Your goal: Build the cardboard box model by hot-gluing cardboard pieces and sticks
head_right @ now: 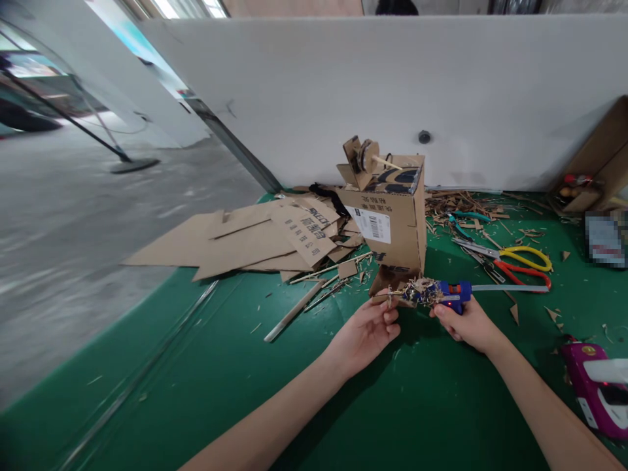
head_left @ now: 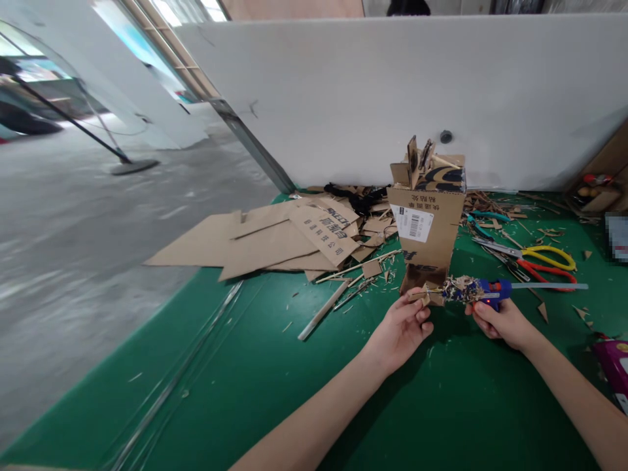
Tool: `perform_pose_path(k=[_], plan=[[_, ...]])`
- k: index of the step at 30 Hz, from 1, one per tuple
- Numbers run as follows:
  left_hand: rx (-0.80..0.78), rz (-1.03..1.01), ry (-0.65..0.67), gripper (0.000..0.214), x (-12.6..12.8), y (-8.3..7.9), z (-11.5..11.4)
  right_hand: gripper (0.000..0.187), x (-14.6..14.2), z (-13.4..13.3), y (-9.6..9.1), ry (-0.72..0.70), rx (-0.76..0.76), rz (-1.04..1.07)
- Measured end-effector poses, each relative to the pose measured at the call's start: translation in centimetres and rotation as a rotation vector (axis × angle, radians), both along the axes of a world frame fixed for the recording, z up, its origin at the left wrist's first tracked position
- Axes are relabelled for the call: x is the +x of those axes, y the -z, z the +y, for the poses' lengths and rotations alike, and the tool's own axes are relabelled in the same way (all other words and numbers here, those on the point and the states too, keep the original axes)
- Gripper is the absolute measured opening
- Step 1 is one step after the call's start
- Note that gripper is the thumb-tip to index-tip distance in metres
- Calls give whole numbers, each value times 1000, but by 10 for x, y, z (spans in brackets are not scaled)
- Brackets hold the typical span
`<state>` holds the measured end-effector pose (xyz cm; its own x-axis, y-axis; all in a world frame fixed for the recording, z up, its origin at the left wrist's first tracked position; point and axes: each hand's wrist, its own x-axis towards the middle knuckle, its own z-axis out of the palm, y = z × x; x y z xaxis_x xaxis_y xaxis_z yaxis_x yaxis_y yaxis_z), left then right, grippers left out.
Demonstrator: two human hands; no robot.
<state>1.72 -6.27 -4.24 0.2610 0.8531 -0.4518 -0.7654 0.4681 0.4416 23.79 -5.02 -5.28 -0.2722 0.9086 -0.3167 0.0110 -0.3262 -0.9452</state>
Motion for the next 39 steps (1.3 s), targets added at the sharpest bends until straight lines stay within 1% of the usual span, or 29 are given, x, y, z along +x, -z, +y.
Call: perform_pose_path(k=[4,7,9,12,15,21,26,32,39], plan=[[10,20,-1,49,-1,-1,0,65,0,0,0,17,-20,16],[60,71,5,50,0,-3,-2,64,0,1,-1,26,-31,60],[136,146,19,49,2,-5,-4,63,0,1,-1,35,-28,83],[271,324,19,47,4,-6,-8,63,0,1,-1,53,-26,100],[343,461,-2,46,4,-5,-9,62,1,1,-2,43,-19,136],[325,523,-38,45,3,-3,-7,58,0,1,-4,-1,8,164],[306,591,-99,45,4,0,-7,56,1,0,-3,-19,10,136],[292,627,-108,43,6,-2,-7,62,-1,0,-2,29,-12,54],[294,634,-100,41,6,-4,-6,62,0,1,0,8,-12,15]])
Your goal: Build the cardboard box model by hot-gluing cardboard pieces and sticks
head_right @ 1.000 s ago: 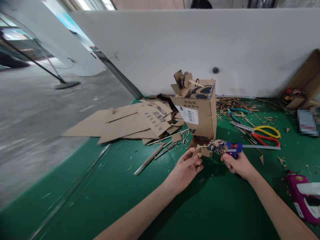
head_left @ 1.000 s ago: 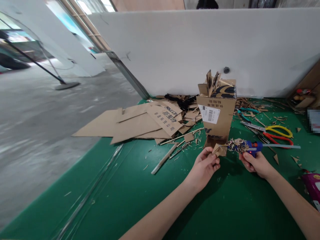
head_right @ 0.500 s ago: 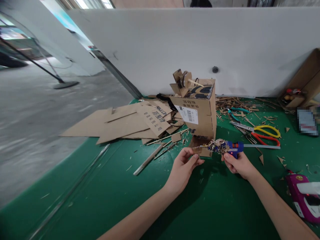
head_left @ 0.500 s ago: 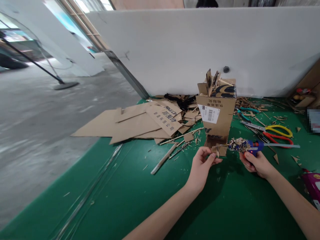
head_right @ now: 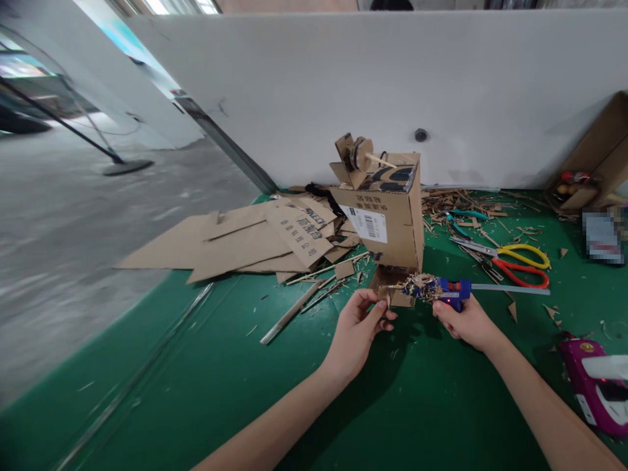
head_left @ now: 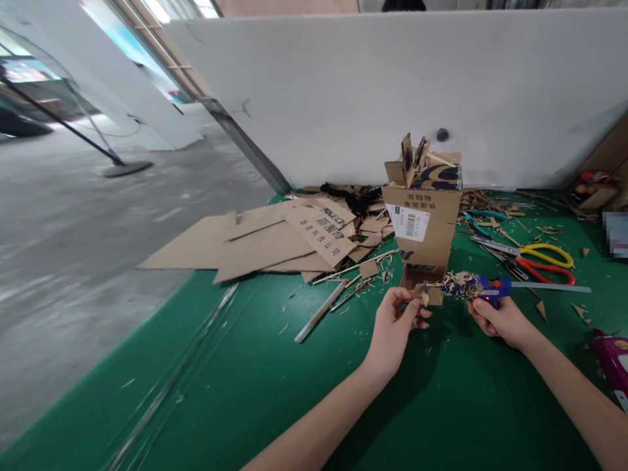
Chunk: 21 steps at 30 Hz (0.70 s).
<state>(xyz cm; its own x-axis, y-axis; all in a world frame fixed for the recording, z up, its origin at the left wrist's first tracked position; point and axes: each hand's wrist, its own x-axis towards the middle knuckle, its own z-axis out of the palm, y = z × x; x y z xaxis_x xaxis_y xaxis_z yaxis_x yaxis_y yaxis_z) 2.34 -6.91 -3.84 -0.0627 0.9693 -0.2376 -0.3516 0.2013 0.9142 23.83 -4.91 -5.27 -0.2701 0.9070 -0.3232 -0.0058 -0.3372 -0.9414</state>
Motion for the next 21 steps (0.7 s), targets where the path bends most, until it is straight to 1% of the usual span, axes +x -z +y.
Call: perform_pose_path(k=[5,12,21], plan=[[-12,7,-7,42,0,0,1,62,-1,0,-1,15,18,-34],[-18,17,-7,39,0,1,-1,63,-2,0,-2,36,-16,-50],[-2,21,-11,38,0,3,0,61,-2,-1,0,53,-5,-72]])
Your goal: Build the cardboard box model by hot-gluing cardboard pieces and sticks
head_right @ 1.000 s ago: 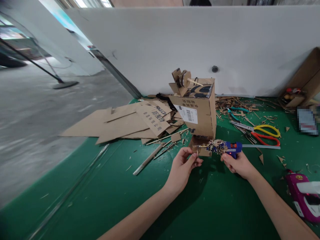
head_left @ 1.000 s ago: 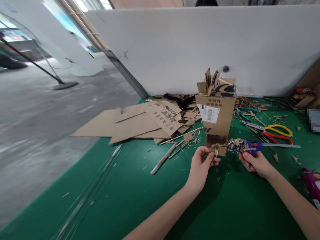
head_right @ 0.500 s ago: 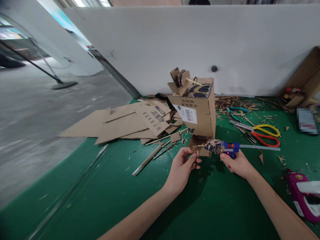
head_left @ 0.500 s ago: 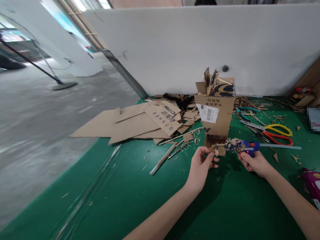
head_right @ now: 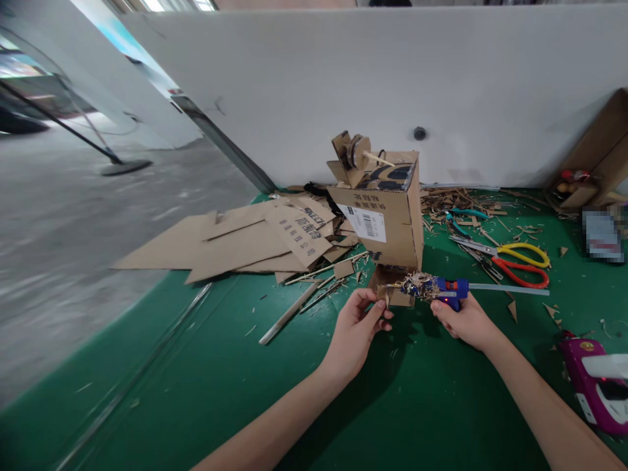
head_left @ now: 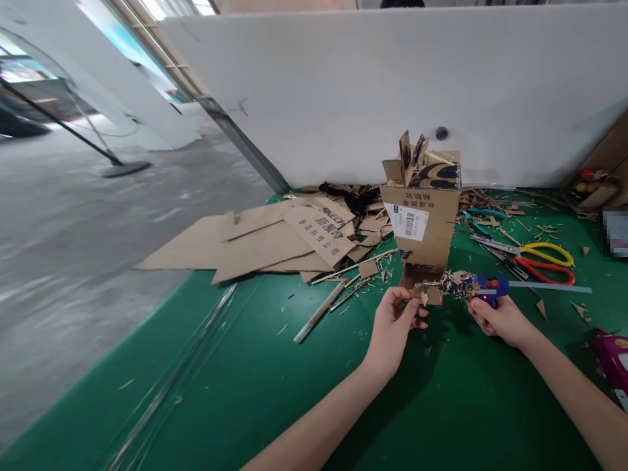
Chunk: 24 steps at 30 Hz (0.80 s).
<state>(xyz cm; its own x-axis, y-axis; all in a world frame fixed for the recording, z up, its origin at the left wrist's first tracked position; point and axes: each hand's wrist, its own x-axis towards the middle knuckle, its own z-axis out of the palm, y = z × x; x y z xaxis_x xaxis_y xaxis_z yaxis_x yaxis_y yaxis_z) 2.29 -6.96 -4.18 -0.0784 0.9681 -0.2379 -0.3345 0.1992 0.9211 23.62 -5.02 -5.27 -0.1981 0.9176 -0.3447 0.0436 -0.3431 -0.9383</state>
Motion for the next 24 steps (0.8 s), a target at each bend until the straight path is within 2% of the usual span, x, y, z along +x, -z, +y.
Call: perform_pose_path(k=[24], plan=[[6,-12,-9,40,0,-1,0,58,3,0,3,-72,26,14]])
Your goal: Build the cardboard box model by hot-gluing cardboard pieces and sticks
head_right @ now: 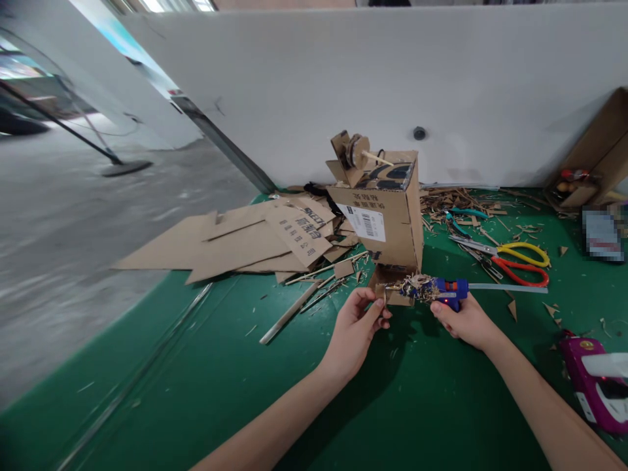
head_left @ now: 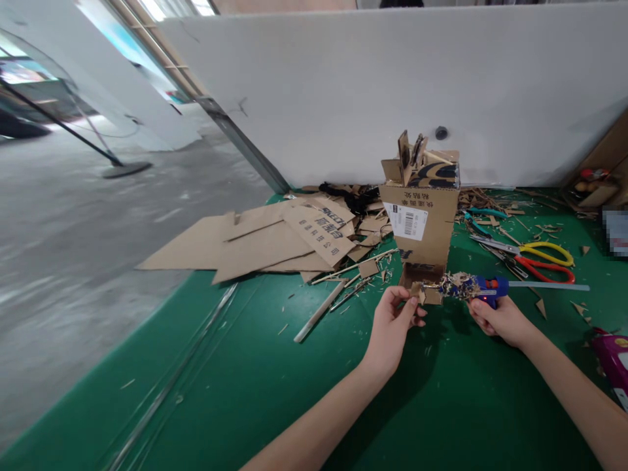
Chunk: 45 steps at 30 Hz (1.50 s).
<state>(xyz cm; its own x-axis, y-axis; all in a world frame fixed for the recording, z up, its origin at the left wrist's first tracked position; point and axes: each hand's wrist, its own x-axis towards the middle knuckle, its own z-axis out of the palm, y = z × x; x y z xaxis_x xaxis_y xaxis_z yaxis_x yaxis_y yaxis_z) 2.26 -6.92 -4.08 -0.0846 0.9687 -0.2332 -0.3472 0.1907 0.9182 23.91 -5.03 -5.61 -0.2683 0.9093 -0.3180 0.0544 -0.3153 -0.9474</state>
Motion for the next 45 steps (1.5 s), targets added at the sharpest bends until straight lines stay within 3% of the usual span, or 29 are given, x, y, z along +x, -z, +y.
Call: perform_pose_path(k=[45], plan=[[-11,-38,5,41,-3,4,2,55,4,-1,3,-71,26,49]])
